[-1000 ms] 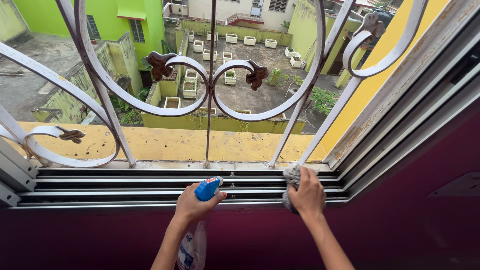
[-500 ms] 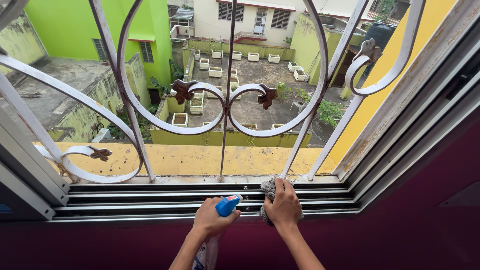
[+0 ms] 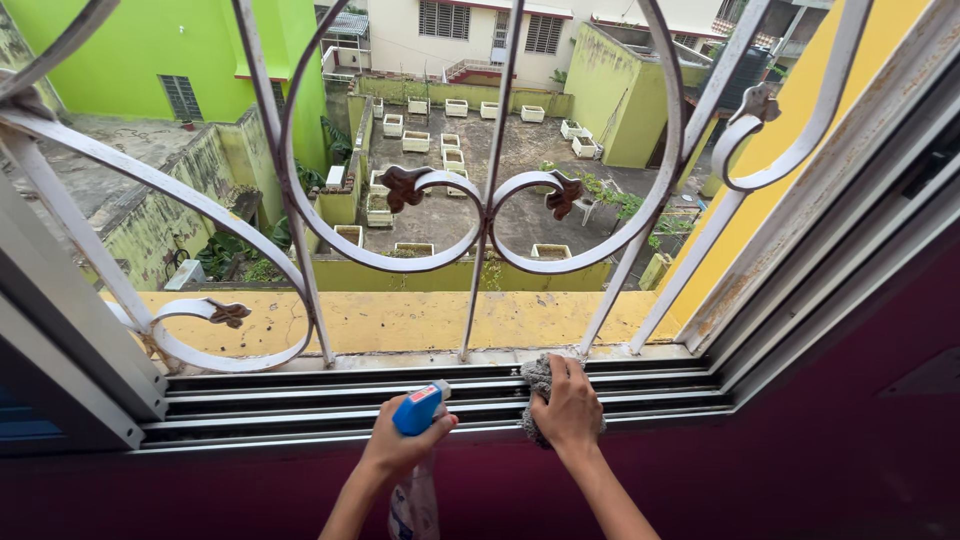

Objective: The person cleans the metal tracks and frames of a sliding window using a spray bottle and a cloth, wiping away dirt from the grooves and edges.

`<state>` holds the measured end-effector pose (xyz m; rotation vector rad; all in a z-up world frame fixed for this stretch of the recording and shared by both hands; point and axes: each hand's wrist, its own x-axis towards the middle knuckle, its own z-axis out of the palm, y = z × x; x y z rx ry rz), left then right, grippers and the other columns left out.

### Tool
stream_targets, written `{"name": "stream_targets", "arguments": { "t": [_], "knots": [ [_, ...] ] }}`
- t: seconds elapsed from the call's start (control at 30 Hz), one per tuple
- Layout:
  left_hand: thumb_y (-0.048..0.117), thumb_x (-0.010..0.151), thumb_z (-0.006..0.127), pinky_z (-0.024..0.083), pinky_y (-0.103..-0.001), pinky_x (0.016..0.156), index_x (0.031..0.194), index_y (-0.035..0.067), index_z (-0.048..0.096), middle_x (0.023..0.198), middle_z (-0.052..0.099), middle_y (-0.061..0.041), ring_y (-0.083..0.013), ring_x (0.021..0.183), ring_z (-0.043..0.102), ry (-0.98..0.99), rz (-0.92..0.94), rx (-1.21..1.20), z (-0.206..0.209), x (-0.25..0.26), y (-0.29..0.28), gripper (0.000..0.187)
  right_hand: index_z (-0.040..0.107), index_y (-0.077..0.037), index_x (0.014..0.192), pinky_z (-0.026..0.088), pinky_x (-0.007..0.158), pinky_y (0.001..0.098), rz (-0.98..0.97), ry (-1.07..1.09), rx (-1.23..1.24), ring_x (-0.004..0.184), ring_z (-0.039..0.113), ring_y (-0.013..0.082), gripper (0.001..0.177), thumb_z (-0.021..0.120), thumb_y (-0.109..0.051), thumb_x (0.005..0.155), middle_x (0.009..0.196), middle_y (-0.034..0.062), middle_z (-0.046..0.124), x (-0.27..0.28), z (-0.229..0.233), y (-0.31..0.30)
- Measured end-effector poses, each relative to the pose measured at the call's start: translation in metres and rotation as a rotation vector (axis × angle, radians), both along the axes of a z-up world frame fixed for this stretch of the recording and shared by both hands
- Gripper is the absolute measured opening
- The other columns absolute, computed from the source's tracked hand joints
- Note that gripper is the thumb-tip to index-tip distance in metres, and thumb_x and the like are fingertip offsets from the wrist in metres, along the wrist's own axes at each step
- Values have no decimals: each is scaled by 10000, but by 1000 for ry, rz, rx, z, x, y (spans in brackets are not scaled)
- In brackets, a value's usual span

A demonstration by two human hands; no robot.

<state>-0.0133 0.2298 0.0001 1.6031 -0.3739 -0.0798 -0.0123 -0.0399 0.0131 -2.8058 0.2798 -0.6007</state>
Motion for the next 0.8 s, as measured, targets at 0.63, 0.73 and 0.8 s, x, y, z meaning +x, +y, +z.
{"name": "stream_targets", "arguments": {
  "t": [0.63, 0.73, 0.8],
  "knots": [
    [388, 701, 833, 563, -368, 620, 775, 130, 768, 640, 723, -79, -242, 601, 726, -62, 252, 466, 11, -1, 144, 276, 573, -81, 1268, 542, 963, 405, 307, 55, -50, 1136, 638, 318, 579, 769, -137, 727, 1239, 144, 616, 11, 20, 258],
    [438, 707, 814, 569, -390, 661, 790, 155, 786, 669, 739, -85, -274, 649, 735, -70, 313, 546, 9, -4, 138, 296, 604, -104, 1262, 545, 947, 419, 409, -28, -27, 1120, 641, 326, 588, 771, -101, 698, 1232, 135, 629, 10, 22, 248],
    [458, 731, 796, 579, -389, 693, 739, 141, 778, 672, 746, -82, -270, 655, 746, 28, 309, 606, 14, -4, 136, 317, 606, -127, 1272, 556, 923, 433, 447, 11, -12, 1112, 650, 323, 569, 775, -113, 729, 1225, 122, 632, 11, 23, 237]
  ]
}}
